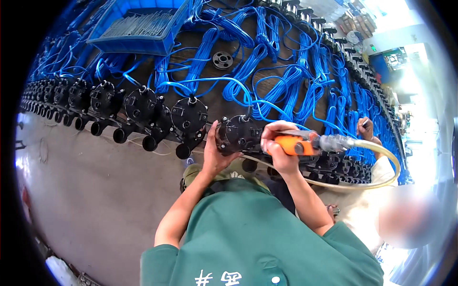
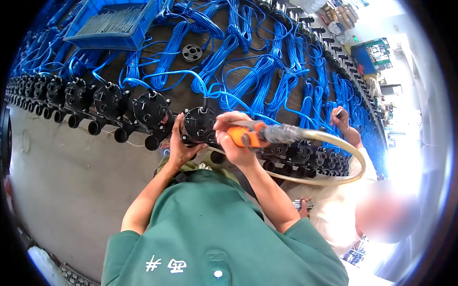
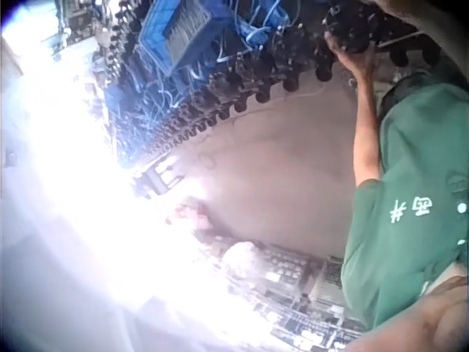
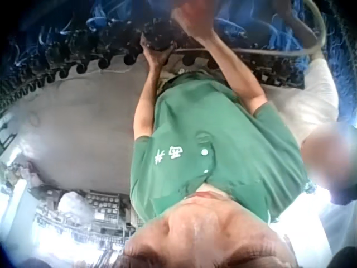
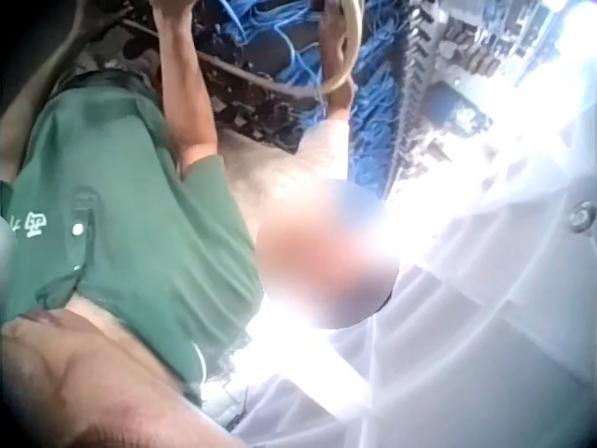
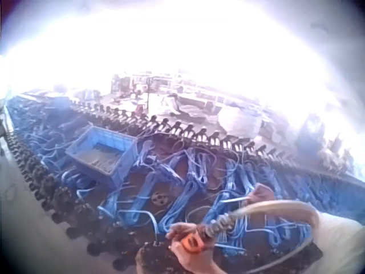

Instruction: The person assembles components of water pumps on a production line using a pneumatic screwdriver, handling wires and metallic pins.

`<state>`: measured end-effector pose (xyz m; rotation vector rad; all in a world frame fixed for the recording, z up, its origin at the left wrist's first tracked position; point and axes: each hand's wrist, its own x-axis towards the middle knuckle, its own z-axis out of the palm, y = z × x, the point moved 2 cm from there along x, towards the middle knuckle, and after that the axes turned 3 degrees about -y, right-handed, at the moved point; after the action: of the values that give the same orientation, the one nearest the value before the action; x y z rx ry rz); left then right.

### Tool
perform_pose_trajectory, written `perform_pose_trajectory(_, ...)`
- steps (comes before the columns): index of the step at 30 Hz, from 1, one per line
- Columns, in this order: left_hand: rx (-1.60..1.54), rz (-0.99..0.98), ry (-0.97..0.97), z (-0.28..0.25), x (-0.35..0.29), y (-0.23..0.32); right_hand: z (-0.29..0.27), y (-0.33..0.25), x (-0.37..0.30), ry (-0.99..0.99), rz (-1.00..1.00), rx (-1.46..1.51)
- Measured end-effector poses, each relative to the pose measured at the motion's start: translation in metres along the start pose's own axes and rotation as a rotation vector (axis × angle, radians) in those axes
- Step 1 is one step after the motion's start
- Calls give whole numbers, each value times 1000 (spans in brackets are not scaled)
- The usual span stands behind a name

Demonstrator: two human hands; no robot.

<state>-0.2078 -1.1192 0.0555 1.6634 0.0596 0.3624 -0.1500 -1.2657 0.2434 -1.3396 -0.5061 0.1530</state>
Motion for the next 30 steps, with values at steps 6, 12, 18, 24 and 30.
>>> perform_pose_trajectory(6,151,115,231,19,-9,-1,-7,23,0,-127,-31,97)
perform_pose_trajectory(12,147,35,248,24,-7,5,-12,1,24,-59,-130,81)
perform_pose_trajectory(18,-86,-53,251,38,-2,8,-19,17,72,85,-135,-2)
perform_pose_trajectory(24,-95,-47,249,37,-4,2,-13,26,75,3,-176,-22)
perform_pose_trajectory(30,116,-4,241,20,-10,-5,10,-33,41,-106,-190,42)
